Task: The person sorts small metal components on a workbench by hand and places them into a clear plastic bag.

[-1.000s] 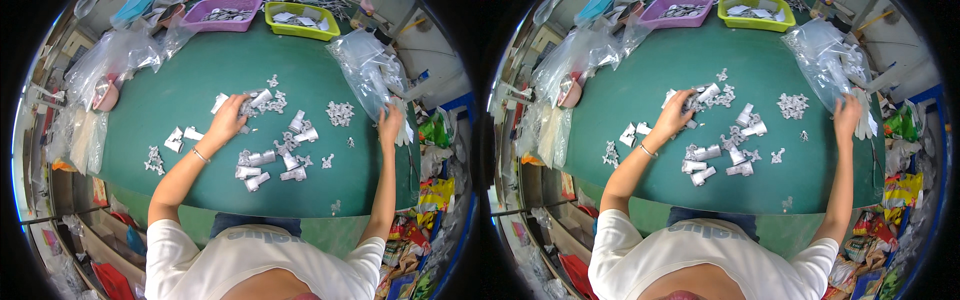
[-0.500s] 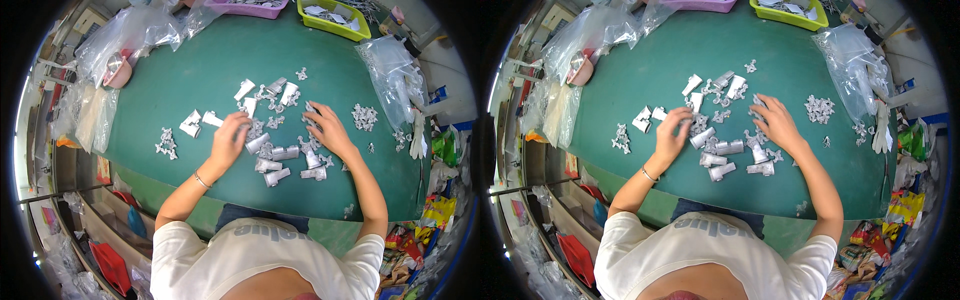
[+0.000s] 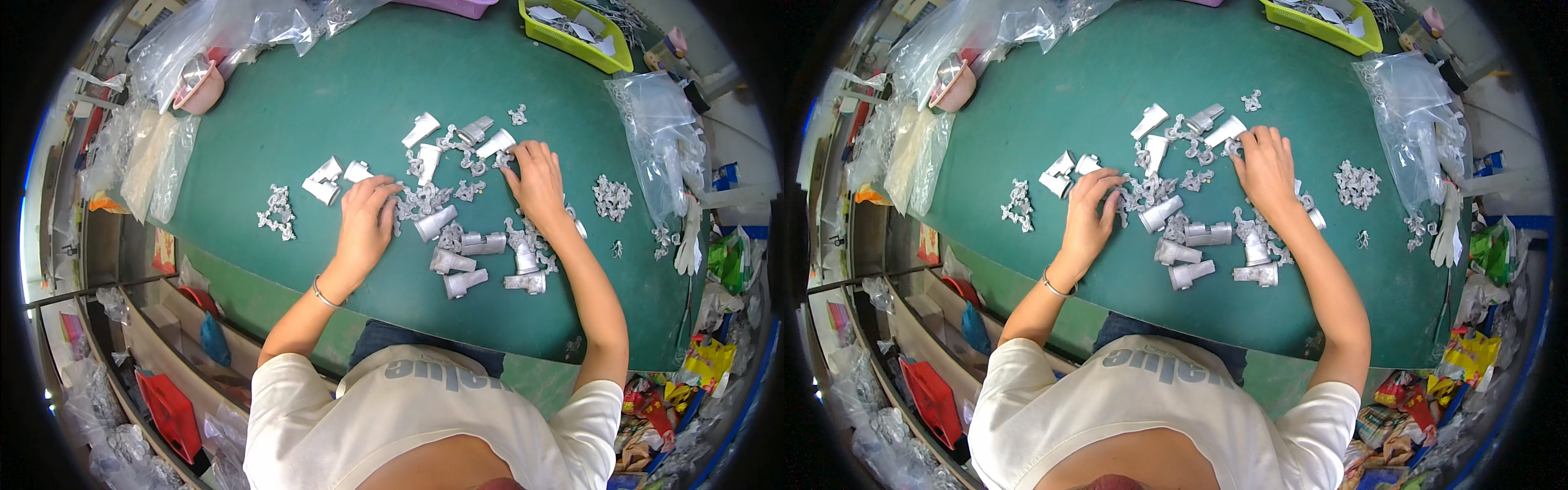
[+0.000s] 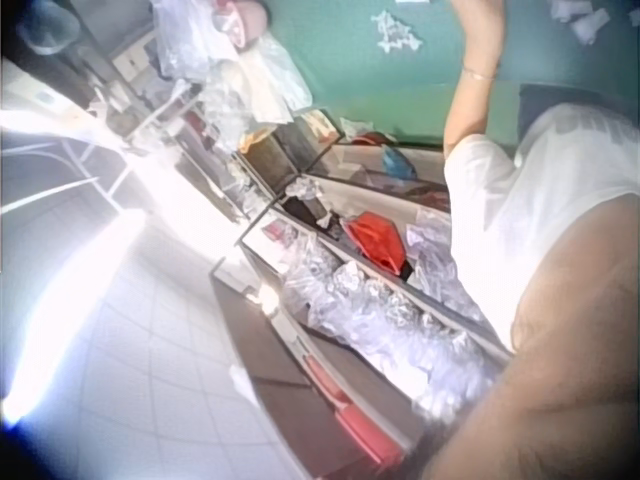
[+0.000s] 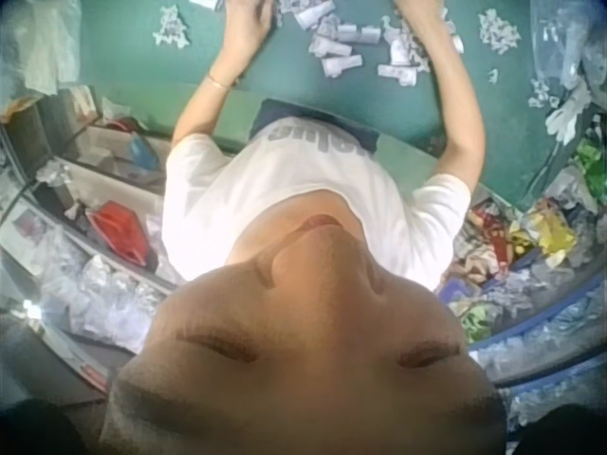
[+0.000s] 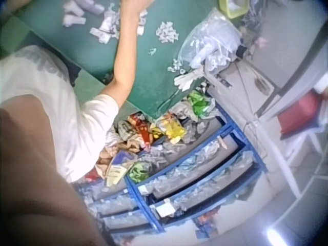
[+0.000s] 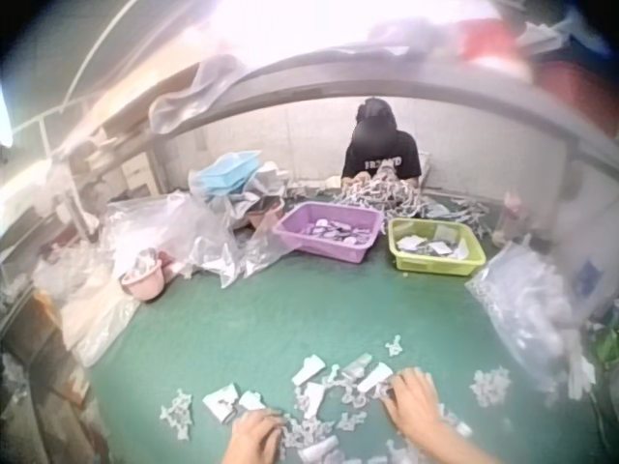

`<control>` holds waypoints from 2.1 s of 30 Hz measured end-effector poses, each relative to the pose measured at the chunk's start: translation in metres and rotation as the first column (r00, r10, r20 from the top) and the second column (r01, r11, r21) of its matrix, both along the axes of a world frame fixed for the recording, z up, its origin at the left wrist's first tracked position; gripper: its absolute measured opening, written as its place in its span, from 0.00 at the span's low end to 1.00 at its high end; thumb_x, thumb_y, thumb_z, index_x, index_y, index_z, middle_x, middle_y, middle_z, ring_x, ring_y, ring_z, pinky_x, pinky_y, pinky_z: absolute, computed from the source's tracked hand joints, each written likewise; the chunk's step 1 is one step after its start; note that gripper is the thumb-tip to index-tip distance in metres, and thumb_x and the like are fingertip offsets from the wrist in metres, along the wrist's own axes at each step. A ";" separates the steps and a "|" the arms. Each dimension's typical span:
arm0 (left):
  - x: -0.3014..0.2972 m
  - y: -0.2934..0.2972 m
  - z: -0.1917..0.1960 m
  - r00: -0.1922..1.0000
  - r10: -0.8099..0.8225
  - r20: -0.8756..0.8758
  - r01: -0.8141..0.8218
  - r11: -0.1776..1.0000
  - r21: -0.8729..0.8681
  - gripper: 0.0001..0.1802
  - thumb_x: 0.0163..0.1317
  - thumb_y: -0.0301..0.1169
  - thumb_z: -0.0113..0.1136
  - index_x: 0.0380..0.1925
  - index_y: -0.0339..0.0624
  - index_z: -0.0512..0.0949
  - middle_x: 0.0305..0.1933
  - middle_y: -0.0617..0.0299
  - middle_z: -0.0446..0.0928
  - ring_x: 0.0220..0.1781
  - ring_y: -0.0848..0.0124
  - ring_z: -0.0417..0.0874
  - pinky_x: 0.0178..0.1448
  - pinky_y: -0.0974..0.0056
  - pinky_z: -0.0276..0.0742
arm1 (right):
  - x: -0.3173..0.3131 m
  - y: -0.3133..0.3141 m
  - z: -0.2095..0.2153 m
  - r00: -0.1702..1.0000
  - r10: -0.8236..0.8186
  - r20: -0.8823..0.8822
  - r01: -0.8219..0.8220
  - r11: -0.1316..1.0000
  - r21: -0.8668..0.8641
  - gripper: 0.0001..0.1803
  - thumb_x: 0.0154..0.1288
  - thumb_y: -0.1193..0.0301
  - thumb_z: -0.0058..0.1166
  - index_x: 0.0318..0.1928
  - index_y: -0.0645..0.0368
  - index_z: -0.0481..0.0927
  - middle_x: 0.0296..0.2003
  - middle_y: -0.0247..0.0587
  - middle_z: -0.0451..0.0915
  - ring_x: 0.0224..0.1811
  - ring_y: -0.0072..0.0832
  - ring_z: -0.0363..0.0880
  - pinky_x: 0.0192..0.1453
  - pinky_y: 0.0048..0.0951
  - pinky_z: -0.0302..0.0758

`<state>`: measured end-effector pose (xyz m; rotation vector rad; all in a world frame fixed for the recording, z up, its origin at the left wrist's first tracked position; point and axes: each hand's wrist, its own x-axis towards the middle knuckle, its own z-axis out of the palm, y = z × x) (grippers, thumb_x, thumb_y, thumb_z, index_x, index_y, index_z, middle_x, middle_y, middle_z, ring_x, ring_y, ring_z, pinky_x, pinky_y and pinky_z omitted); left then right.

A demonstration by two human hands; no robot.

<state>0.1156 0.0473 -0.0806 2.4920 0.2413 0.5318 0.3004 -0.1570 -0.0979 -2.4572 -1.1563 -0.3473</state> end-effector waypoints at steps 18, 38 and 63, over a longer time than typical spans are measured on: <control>-0.005 -0.019 0.005 0.983 -0.161 0.088 0.160 0.987 0.011 0.19 0.50 0.20 0.58 0.46 0.36 0.73 0.43 0.55 0.76 0.47 0.60 0.75 0.55 0.60 0.66 | -0.057 -0.017 0.038 0.325 0.333 -0.885 0.365 0.819 0.442 0.12 0.66 0.68 0.44 0.32 0.63 0.76 0.26 0.34 0.77 0.27 0.17 0.71 0.34 0.20 0.67; -0.036 -0.055 0.035 0.981 -0.178 0.075 0.080 0.019 -0.997 0.13 0.58 0.22 0.56 0.44 0.30 0.74 0.39 0.56 0.77 0.39 0.73 0.78 0.45 0.71 0.76 | -0.132 -0.008 0.073 0.691 0.409 -0.596 -0.086 0.865 0.494 0.08 0.61 0.75 0.51 0.39 0.65 0.75 0.31 0.37 0.77 0.34 0.22 0.73 0.38 0.24 0.70; -0.056 -0.043 0.045 0.940 -0.251 0.230 0.040 -0.590 -0.806 0.23 0.66 0.39 0.43 0.44 0.25 0.71 0.43 0.38 0.74 0.39 0.62 0.80 0.45 0.62 0.77 | -0.144 0.021 0.088 0.384 0.485 -0.786 0.320 0.728 0.606 0.07 0.59 0.80 0.53 0.40 0.68 0.75 0.33 0.36 0.78 0.34 0.15 0.74 0.37 0.16 0.72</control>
